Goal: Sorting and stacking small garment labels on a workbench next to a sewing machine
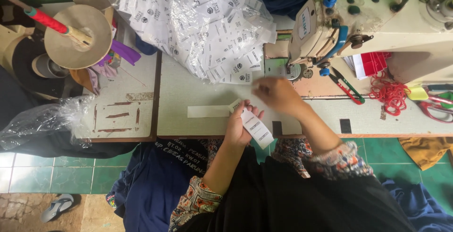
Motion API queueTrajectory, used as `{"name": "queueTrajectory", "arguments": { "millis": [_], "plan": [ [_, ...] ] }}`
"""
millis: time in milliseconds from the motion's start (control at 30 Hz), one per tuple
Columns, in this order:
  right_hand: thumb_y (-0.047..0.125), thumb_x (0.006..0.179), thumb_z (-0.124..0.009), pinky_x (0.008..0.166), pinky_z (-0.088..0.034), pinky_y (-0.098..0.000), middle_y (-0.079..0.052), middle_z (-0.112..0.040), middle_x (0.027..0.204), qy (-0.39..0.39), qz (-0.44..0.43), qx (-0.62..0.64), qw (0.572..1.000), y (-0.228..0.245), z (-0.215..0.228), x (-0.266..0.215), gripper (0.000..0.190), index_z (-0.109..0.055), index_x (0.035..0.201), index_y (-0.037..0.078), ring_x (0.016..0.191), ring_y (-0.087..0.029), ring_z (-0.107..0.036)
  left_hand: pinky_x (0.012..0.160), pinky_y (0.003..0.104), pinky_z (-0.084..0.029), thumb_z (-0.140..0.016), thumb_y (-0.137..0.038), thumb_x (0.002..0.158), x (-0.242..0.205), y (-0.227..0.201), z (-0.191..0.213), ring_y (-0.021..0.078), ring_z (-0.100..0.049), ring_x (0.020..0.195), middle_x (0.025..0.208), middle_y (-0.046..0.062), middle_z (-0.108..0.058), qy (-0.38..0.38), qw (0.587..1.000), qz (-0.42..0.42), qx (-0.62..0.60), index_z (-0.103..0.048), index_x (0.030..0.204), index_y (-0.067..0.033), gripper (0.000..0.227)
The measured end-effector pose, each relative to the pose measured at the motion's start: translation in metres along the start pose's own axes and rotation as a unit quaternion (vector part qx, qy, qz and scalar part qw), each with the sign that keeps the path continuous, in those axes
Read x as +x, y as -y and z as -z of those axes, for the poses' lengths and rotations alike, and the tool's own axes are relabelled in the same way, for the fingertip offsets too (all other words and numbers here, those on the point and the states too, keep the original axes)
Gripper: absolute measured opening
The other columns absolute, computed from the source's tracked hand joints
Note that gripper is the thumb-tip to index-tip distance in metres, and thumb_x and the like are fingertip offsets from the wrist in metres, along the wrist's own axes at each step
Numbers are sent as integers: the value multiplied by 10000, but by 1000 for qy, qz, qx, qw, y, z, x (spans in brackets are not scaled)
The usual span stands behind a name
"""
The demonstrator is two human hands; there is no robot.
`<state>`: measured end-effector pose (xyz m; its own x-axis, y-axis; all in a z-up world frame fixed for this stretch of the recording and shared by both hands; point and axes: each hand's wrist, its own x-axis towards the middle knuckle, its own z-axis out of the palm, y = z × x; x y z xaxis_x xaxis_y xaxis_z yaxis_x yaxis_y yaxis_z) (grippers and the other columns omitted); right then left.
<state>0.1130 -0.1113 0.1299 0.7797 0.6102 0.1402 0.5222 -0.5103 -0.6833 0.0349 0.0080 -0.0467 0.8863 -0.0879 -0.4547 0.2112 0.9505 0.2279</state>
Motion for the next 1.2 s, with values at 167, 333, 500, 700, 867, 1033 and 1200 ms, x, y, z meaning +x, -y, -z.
{"name": "queueTrajectory", "arguments": {
  "millis": [167,333,500,700,867,1033,1200],
  "plan": [
    [170,845,-742,726,-569,-418,-154,-687,982,-62,102,-269,956,-63,-21,75,235,-754,1055,66,973,-332,-656,1003,503,-562,-555,-286,1055,-9,0,0,162,-710,801,792,24,-681,48,998,9,46,-646,1066,-151,163],
    [293,833,-727,755,-518,-400,-97,-683,897,15,104,-366,925,-127,-47,120,192,-767,895,116,957,-272,-614,910,516,-606,-557,-227,1064,-15,-13,-6,156,-757,804,870,12,-729,67,994,23,83,-614,1130,-144,121],
    [331,904,-649,866,-468,-447,-211,-671,963,101,19,-304,947,-113,-33,122,295,-758,939,59,972,-345,-641,870,515,-631,-605,-208,1047,-28,-21,-25,159,-736,780,874,37,-701,59,987,5,150,-616,1195,-97,186],
    [289,899,-625,899,-428,-479,-205,-691,984,160,-43,-270,949,-97,-29,126,274,-744,959,49,988,-362,-655,875,528,-628,-600,-259,1051,-30,-18,-26,160,-713,797,903,39,-685,61,981,5,183,-610,1257,-98,262],
    [269,844,-648,888,-449,-510,-172,-718,962,153,-28,-253,955,-103,-30,135,231,-750,921,77,1009,-390,-655,889,500,-626,-577,-323,1060,-32,-20,-24,137,-698,781,882,17,-664,25,986,14,165,-609,1216,-106,269],
    [168,837,-656,847,-521,-496,-203,-737,960,127,-45,-169,976,-61,-10,103,193,-753,956,52,971,-407,-688,894,494,-628,-577,-360,1060,-27,-20,-16,137,-706,774,871,6,-663,7,989,15,145,-622,1183,-128,266],
    [94,771,-767,890,-537,-557,-224,-670,1132,25,-143,79,986,11,21,24,508,-628,1246,209,1074,-524,-620,983,483,-591,-658,-544,968,-23,-17,-26,127,-693,804,883,-11,-644,-35,993,-18,115,-627,1158,-130,456]
  ]
}}
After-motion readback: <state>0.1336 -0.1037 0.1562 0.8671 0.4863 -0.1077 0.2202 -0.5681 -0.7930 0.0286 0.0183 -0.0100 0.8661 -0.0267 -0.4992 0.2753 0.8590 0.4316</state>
